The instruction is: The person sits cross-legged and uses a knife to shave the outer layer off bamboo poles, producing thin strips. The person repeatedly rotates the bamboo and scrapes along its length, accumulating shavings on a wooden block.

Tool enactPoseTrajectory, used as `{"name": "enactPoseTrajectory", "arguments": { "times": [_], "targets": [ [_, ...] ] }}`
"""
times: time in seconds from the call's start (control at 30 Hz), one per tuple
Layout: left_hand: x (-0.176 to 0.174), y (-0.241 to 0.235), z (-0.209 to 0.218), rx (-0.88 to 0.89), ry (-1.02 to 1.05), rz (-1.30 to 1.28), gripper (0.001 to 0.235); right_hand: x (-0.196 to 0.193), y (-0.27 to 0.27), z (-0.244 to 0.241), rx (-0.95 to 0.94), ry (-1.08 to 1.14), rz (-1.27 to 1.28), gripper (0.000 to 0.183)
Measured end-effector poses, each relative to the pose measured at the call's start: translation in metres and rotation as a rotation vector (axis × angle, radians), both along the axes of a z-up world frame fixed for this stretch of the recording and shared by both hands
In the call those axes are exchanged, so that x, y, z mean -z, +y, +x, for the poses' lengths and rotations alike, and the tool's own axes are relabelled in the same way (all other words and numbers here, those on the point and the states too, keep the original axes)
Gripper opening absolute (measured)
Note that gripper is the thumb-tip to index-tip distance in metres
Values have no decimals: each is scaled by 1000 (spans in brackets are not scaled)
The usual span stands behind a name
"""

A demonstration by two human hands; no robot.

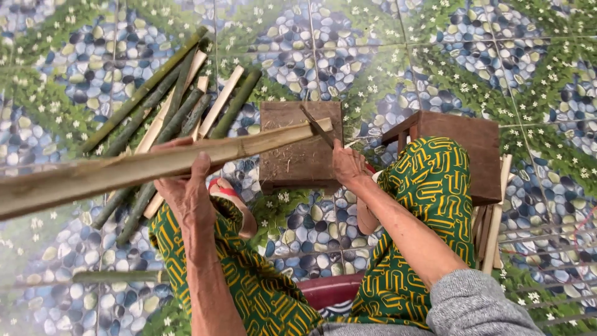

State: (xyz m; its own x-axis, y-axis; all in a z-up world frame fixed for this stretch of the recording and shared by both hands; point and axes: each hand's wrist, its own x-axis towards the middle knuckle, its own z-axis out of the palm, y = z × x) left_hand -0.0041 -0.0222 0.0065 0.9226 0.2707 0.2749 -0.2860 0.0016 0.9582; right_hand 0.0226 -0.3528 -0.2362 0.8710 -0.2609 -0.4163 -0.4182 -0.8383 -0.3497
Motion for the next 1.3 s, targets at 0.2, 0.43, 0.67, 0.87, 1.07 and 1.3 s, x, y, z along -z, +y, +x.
{"name": "enactPoseTrajectory", "arguments": {
  "times": [0.2,0.43,0.67,0.87,1.07,1.3],
  "targets": [
    [12,8,3,-12,25,-89,41,19,-9,12,101,4,2,38],
    [9,5,2,3,26,-104,41,58,-32,34,96,-27,-77,52],
    [9,-1,2,-51,45,-109,42,2,-4,19,6,-72,-136,54],
    [-4,-16,2,-49,54,-109,39,64,-24,63,24,-95,-113,45],
    [-3,-16,6,-87,54,-125,38,15,-27,58,23,-266,177,46],
    [-4,-8,7,-84,93,-105,36,-1,-10,85,238,-180,363,66]
  ]
}}
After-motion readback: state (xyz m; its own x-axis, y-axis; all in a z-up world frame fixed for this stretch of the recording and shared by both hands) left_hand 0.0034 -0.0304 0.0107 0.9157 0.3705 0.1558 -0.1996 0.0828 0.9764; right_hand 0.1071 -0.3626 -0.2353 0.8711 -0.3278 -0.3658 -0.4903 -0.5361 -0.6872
